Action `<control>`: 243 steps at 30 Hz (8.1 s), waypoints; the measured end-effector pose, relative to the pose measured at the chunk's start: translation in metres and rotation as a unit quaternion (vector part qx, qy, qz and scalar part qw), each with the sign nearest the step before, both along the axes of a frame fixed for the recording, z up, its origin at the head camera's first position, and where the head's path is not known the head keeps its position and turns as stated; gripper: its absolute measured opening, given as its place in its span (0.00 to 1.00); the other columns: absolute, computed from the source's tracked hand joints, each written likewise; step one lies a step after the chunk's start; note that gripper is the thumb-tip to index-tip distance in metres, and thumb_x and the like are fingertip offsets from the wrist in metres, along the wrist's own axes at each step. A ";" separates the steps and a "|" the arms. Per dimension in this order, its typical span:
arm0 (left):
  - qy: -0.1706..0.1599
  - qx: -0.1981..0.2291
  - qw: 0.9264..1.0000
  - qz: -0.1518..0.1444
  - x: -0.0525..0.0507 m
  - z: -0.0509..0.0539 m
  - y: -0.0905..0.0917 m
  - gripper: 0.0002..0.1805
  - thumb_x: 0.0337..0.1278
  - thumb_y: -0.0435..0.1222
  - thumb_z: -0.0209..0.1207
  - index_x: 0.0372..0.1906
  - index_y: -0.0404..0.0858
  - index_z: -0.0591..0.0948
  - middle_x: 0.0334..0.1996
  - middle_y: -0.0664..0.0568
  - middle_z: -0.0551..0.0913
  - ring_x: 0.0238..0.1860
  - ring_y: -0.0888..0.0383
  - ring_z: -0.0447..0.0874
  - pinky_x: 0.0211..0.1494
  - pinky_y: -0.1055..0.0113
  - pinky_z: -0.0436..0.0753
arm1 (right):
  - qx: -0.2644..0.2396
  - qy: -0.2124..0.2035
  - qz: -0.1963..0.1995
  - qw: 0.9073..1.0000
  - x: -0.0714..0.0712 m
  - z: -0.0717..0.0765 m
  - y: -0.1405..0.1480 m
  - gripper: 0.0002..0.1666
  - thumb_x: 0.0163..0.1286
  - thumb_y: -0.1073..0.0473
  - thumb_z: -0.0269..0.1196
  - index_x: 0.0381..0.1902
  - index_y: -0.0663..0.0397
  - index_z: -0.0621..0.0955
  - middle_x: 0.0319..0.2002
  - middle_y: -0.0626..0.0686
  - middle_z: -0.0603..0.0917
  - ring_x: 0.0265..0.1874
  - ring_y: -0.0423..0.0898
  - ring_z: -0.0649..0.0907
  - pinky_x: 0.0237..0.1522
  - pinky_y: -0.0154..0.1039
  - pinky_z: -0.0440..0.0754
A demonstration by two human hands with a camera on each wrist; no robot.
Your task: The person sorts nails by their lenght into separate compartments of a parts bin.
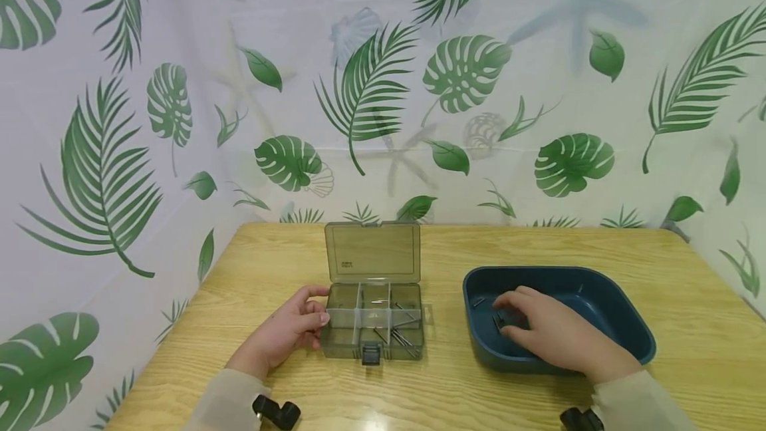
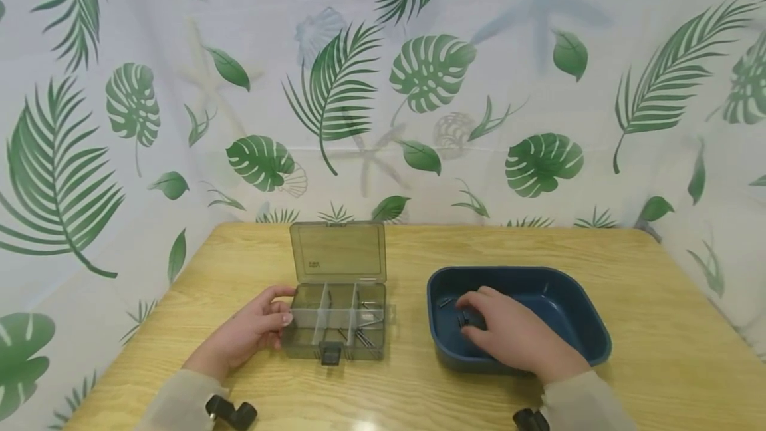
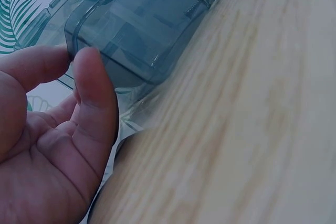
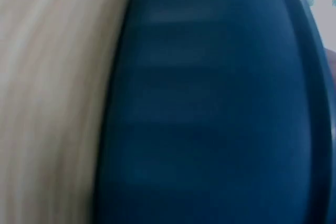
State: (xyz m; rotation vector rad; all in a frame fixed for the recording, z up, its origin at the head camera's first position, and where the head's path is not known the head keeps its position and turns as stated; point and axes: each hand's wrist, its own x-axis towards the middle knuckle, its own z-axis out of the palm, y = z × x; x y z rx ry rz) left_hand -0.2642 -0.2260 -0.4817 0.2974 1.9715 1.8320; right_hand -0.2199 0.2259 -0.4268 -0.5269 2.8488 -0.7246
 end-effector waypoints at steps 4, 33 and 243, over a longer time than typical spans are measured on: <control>-0.005 0.003 1.000 -0.003 0.000 0.000 0.002 0.29 0.75 0.33 0.55 0.74 0.38 0.59 0.36 0.50 0.72 0.30 0.56 0.70 0.33 0.64 0.81 | 0.017 -0.068 0.001 0.998 -0.010 -0.005 0.002 0.24 0.67 0.53 0.71 0.60 0.47 0.80 0.46 0.45 0.81 0.43 0.43 0.79 0.45 0.49 0.80; -0.002 0.000 1.000 -0.005 0.000 -0.002 0.000 0.29 0.74 0.33 0.55 0.73 0.37 0.59 0.37 0.50 0.72 0.30 0.56 0.71 0.32 0.63 0.81 | 0.084 -0.007 0.004 0.996 -0.017 -0.018 -0.002 0.07 0.71 0.65 0.64 0.38 0.44 0.83 0.33 0.42 0.82 0.32 0.43 0.80 0.36 0.48 0.80; -0.004 0.008 1.000 -0.005 0.000 0.003 0.001 0.31 0.74 0.32 0.55 0.74 0.36 0.58 0.37 0.50 0.73 0.29 0.57 0.72 0.31 0.66 0.81 | -0.008 0.142 0.102 0.985 -0.024 0.031 -0.096 0.08 0.80 0.61 0.53 0.37 0.45 0.71 0.31 0.43 0.70 0.24 0.39 0.69 0.28 0.38 0.71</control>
